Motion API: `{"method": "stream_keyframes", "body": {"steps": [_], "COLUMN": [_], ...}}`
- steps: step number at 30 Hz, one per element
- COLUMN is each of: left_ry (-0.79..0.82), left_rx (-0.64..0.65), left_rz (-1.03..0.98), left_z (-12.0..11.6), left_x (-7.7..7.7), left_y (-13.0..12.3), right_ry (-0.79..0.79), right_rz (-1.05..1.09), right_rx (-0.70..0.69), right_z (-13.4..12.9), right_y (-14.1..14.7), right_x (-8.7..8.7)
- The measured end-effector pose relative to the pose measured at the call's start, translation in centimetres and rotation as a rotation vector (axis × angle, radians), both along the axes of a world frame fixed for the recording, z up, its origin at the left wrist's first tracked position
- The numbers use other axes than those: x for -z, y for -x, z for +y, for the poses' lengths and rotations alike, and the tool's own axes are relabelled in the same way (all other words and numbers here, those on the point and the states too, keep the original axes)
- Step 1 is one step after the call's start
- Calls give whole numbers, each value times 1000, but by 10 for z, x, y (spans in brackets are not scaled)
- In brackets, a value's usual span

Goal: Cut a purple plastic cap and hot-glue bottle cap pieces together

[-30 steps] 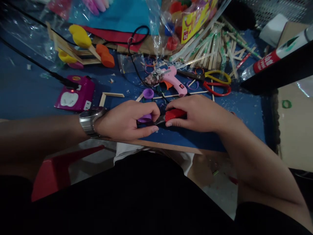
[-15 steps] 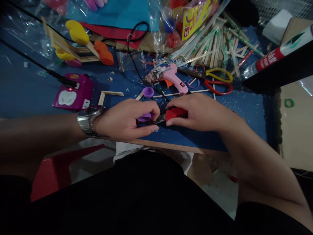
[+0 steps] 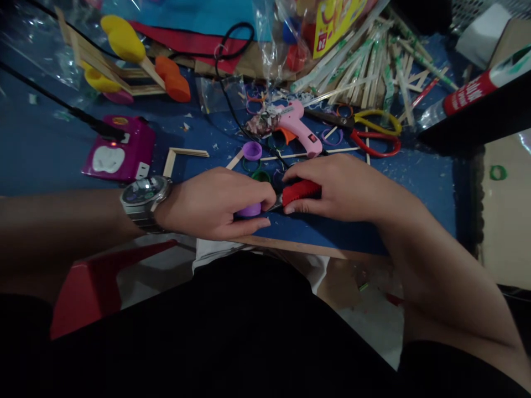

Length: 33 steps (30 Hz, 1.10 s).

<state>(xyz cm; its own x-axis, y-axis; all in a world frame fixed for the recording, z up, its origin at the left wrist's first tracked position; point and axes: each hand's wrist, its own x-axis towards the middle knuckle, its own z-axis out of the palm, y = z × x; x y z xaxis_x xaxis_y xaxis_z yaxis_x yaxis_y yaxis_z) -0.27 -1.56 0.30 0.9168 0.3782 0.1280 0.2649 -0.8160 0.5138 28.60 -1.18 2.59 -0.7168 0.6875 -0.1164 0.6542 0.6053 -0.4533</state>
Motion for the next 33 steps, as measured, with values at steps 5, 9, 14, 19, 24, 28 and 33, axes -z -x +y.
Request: {"method": "stream_keyframes", "body": {"steps": [5, 9, 14, 19, 24, 28, 33], "left_ry": [37, 104, 214, 254, 230, 254, 259], "left_rx": [-41, -92, -136, -219, -278, -257, -225], "left_rz": [-36, -101, -228, -314, -359, -369, -354], "left_z": [0, 2, 4, 2, 4, 7, 6], "left_x": [0, -2, -5, -4, 1, 3, 1], "left_y": [0, 0, 0, -1, -4, -3, -2], "right_ry": [2, -9, -28, -38, -68, -99, -103], "right_rz": [-1, -9, 0, -18, -31, -31, -7], "right_rx": [1, 5, 6, 38, 72, 88, 100], "right_z": [0, -1, -2, -3, -3, -4, -3], "right_y": [0, 0, 1, 1, 1, 1, 2], "right_x": [0, -1, -2, -4, -4, -4, -4]}}
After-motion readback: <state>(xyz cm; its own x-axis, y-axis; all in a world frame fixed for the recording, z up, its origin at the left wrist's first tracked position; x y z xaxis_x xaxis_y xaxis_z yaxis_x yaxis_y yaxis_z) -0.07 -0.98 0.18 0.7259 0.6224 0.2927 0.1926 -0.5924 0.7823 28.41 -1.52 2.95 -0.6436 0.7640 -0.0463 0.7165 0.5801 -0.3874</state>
